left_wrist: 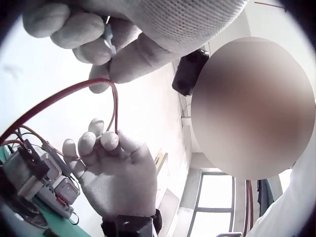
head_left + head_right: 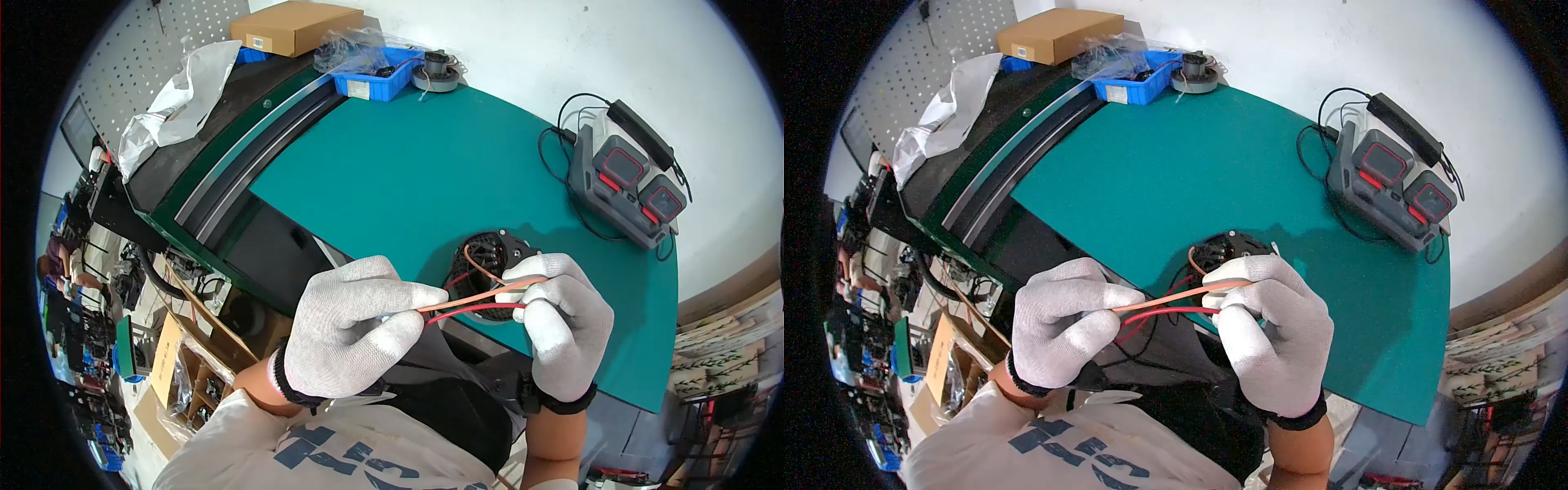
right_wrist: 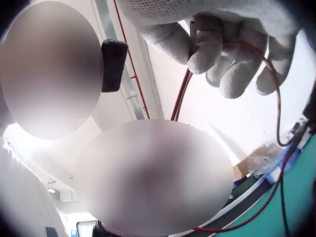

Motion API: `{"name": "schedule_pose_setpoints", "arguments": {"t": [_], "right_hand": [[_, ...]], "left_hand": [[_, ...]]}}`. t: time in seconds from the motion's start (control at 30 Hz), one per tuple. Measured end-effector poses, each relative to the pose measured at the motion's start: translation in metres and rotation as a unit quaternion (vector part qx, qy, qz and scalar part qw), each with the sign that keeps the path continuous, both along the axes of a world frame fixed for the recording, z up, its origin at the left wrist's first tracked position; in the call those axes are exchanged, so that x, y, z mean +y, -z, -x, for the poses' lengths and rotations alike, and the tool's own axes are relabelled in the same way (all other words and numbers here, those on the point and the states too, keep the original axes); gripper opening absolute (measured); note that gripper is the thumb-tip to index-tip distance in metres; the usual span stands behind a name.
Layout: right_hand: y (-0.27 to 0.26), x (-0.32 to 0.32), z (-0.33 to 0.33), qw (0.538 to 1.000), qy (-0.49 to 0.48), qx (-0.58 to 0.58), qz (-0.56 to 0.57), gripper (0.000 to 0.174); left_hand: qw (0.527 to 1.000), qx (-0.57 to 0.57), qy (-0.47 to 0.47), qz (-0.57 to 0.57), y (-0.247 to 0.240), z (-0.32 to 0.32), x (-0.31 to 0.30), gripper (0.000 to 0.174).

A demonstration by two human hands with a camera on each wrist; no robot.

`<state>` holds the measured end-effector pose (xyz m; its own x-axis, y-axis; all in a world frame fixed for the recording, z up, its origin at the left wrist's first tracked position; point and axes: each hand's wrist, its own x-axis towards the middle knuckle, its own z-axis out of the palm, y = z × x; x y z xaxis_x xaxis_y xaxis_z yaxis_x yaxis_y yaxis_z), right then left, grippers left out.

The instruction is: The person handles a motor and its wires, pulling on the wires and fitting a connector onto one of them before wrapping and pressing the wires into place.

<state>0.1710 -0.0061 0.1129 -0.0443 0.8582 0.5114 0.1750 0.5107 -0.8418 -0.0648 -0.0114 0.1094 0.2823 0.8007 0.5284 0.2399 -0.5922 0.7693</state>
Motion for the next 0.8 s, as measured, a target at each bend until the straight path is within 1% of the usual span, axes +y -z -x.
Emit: {"name": "schedule_pose_setpoints", "arguments": {"t": [0.03, 0.1, 0.13, 0.23, 0.33, 0.47, 0.57, 0.63, 0.67, 0.73, 0.8], "right_hand": [[0.001, 0.001, 0.000, 1.000, 0.005, -0.022, -0.006, 0.008], [0.002, 0.000, 0.004, 0.999, 0.011, -0.030, -0.004, 0.008], [0.003, 0.000, 0.005, 0.999, 0.020, -0.036, -0.006, 0.011], [0.005, 0.001, 0.004, 1.000, 0.017, -0.018, 0.019, 0.008], [0.002, 0.001, 0.005, 0.999, 0.020, -0.025, 0.026, 0.008], [0.005, 0.000, 0.004, 1.000, 0.012, -0.013, 0.019, 0.007], [0.004, 0.001, 0.004, 0.999, 0.020, -0.037, 0.004, 0.006], [0.004, 0.002, 0.010, 0.997, 0.045, 0.033, -0.061, 0.005], [0.004, 0.002, 0.009, 0.997, 0.046, 0.034, -0.061, 0.005], [0.004, 0.002, 0.007, 0.997, 0.053, 0.033, -0.041, 0.005], [0.008, 0.003, 0.003, 0.998, 0.045, 0.022, -0.034, 0.006]], "left_hand": [[1.000, -0.009, 0.002, -0.001, 0.001, 0.000, -0.001, 0.026], [1.000, -0.015, -0.005, -0.004, 0.003, -0.001, 0.000, 0.027], [1.000, -0.019, -0.011, -0.011, 0.003, -0.001, 0.000, 0.028], [0.999, -0.023, -0.016, 0.018, 0.002, -0.001, -0.001, 0.027], [1.000, 0.008, -0.016, 0.001, 0.002, 0.000, 0.000, 0.026], [1.000, -0.020, -0.015, 0.013, 0.008, -0.001, 0.001, 0.026], [1.000, -0.026, -0.005, 0.016, 0.011, -0.001, 0.002, 0.025], [0.999, -0.016, 0.015, 0.049, 0.009, 0.001, 0.001, 0.023], [0.999, -0.016, 0.016, 0.049, 0.009, 0.003, 0.002, 0.023], [0.998, 0.011, 0.050, 0.030, 0.011, 0.007, 0.003, 0.020], [0.999, -0.001, 0.042, 0.022, 0.013, 0.005, 0.003, 0.020]]}}
